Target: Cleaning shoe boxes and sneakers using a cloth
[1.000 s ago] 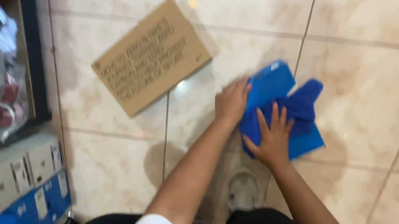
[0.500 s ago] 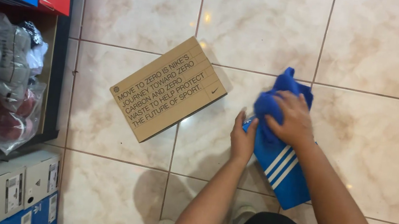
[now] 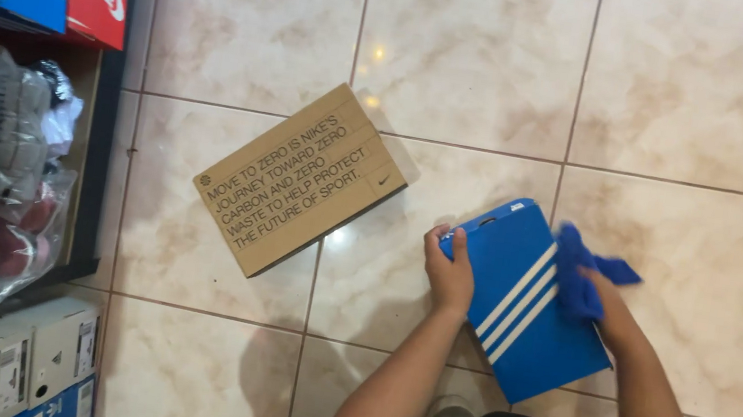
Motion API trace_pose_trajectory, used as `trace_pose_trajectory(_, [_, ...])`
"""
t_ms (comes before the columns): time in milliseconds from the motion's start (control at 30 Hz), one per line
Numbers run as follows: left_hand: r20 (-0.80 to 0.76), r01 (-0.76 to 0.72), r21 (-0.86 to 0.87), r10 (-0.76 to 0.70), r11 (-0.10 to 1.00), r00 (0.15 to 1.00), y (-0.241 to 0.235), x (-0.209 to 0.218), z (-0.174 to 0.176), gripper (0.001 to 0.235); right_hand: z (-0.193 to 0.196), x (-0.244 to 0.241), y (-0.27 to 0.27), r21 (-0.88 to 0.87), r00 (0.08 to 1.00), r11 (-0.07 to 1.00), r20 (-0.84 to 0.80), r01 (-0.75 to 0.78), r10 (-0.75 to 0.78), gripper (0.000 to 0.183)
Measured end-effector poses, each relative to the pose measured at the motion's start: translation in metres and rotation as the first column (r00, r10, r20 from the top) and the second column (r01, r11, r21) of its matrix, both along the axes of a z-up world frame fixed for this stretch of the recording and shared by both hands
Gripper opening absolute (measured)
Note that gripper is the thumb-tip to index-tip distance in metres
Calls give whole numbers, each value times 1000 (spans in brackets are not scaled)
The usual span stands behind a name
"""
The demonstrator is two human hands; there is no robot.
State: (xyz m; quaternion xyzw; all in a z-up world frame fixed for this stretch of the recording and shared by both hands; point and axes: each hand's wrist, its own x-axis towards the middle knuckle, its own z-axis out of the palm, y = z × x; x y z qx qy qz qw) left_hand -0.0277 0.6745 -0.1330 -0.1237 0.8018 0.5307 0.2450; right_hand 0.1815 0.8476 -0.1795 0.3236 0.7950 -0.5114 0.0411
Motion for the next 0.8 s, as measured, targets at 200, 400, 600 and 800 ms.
trace_pose_trajectory(200, [-31,-49,5,50,999,998,2,1,2,36,39,-100,-8,-3,988,992,97,125,-124,66])
trace_pose_trajectory(400, [-78,-8,14,9,1000,997,-2,-2,-19,42,66,25,-92,667,961,701,84,-251,263,87])
trace_pose_trajectory(600, [-75,117,-6,-117,993,990,-11,-4,-6,42,39,-6,-63,670,998,740,5,-55,69,90])
trace_pose_trajectory(800, [-84,112,160,-99,981,992,-20,-10,-18,34,36,-82,-133,679,936,674,58,-292,347,89])
